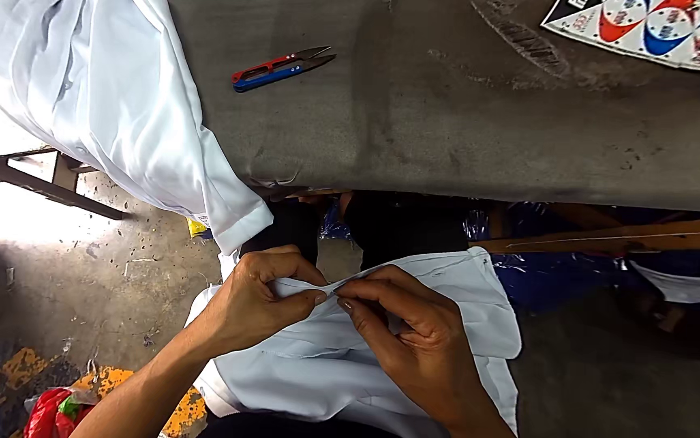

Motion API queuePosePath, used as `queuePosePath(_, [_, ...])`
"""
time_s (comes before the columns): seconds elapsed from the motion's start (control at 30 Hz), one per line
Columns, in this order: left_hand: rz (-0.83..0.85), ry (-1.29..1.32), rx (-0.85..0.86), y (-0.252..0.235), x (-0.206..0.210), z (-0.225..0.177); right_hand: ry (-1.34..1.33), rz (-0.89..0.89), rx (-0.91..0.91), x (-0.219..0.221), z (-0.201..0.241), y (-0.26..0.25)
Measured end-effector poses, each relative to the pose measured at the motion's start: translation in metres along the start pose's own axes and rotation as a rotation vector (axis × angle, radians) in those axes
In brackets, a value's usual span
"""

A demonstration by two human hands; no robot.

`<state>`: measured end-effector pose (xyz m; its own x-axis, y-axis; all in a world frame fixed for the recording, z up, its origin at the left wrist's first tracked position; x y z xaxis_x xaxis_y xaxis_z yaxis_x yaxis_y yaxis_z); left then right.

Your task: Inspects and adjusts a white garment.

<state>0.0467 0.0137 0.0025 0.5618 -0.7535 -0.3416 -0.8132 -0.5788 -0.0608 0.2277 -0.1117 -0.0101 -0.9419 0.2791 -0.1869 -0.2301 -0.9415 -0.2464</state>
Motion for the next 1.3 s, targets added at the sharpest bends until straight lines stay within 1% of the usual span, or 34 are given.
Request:
queuePosePath(0.23, [0.030,0.020,0.008,-0.0001,-0.0019,-0.0002,-0.017,-0.001,-0.025,0.0002,-0.0008,-0.0014])
queuePosePath(0.5, [-0.015,0.035,0.018,0.0014,-0.0014,0.0004,-0.033,0.007,-0.042,0.0023,-0.0020,-0.0016])
queuePosePath(0.87, [-0.005,0.026,0.021,0.0020,-0.0028,-0.0015,-0.001,0.013,-0.041,0.0025,0.0013,-0.0029])
queuePosePath(1.3, [0.049,0.061,0.015,0.0027,-0.0058,-0.0013,-0.026,0.030,-0.076,0.0026,0.0014,-0.0049])
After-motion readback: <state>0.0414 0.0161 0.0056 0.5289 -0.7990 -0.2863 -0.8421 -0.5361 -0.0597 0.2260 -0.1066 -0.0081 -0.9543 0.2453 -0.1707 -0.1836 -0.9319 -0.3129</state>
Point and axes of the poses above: each hand's wrist, its own y-axis away from the middle knuckle, its own x-axis out of the palm, z = x × y, the point moved 2 cm from there along -y, towards the middle knuckle, and after that the axes turned 8 degrees about -y, right-handed, at the moved point
